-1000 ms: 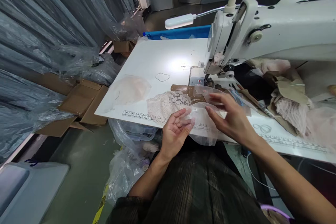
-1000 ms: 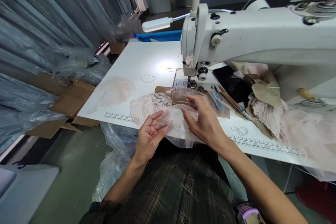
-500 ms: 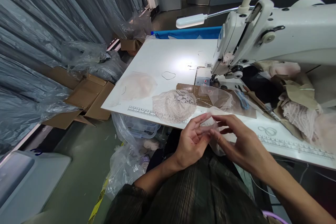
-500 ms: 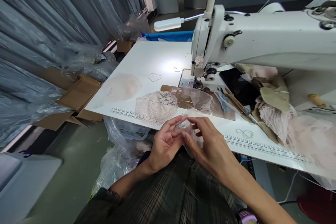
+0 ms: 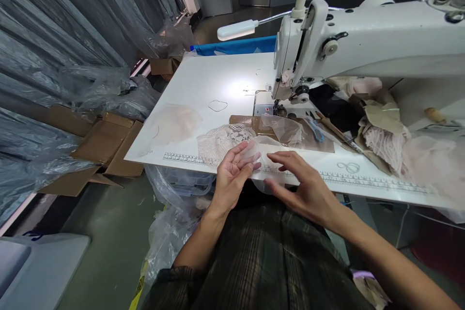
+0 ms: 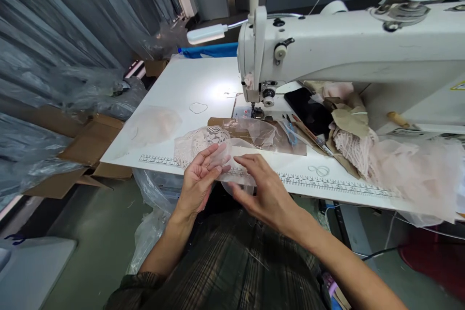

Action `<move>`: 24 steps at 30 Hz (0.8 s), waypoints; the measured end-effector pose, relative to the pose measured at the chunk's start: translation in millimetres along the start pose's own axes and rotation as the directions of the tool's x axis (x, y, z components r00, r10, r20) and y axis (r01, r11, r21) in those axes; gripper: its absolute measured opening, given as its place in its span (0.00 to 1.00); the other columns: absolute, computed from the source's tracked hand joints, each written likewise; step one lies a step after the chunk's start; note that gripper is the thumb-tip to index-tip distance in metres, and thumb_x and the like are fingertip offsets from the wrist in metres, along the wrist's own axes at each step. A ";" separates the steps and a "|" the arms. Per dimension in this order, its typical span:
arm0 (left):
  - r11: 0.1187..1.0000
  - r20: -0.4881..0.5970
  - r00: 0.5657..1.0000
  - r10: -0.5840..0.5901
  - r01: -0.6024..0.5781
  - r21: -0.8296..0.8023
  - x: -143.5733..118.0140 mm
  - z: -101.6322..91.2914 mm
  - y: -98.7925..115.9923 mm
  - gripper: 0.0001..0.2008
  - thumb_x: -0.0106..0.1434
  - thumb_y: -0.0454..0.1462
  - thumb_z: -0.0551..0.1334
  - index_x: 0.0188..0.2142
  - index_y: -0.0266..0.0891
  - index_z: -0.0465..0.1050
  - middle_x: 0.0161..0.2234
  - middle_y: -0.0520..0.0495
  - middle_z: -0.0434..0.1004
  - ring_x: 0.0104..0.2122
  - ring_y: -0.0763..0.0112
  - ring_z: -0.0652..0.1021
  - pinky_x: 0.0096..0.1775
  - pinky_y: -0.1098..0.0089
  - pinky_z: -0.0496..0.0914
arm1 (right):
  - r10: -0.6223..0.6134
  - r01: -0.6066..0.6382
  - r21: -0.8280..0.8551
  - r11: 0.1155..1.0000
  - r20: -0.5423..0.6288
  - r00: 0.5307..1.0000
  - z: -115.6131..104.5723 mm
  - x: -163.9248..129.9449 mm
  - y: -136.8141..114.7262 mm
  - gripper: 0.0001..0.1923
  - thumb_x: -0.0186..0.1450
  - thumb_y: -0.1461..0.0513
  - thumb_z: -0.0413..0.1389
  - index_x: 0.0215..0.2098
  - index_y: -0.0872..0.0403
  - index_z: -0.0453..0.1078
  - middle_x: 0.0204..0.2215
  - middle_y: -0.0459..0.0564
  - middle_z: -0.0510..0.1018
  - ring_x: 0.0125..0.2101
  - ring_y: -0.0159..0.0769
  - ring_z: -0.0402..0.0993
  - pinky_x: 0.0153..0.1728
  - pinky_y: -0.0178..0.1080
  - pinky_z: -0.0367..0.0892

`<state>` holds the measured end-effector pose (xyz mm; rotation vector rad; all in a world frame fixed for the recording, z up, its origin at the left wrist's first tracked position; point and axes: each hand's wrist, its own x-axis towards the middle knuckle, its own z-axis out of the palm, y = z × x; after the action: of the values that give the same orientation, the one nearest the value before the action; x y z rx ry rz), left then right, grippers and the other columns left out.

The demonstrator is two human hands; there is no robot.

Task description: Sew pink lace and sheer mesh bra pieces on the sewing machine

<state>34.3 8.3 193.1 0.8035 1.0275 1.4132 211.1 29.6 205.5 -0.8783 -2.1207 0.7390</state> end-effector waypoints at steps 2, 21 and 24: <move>1.000 0.015 1.000 -0.013 0.013 -0.014 -0.4 4.6 -0.4 0.23 0.61 0.37 0.67 0.55 0.41 0.67 0.62 0.39 0.66 0.56 0.57 0.74 0.54 0.60 0.72 | -0.039 0.041 -0.063 0.997 0.034 0.999 7.4 -2.5 -1.7 0.38 0.65 0.58 0.59 0.68 0.56 0.49 0.56 0.64 0.66 0.57 0.50 0.65 0.52 0.52 0.70; 0.840 0.188 0.931 0.314 -0.365 0.401 34.1 27.9 9.3 0.17 0.65 0.39 0.63 0.53 0.40 0.69 0.54 0.40 0.74 0.45 0.64 0.80 0.45 0.64 0.77 | 0.723 -0.268 0.962 0.043 0.155 0.673 -36.9 -11.5 19.1 0.13 0.57 0.65 0.52 0.38 0.56 0.74 0.41 0.57 0.82 0.46 0.49 0.79 0.43 0.51 0.76; 0.691 0.294 0.878 0.377 -0.478 0.542 56.7 29.5 11.6 0.16 0.65 0.39 0.62 0.52 0.39 0.71 0.51 0.40 0.76 0.46 0.64 0.79 0.49 0.61 0.75 | 0.726 -0.229 0.973 -0.010 0.164 0.668 -37.0 -13.1 20.9 0.14 0.56 0.66 0.51 0.38 0.56 0.73 0.40 0.56 0.82 0.45 0.48 0.79 0.44 0.51 0.76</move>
<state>50.5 68.8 210.0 1.7044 1.2312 1.3720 254.2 40.7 207.0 -0.8606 -0.4449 1.8188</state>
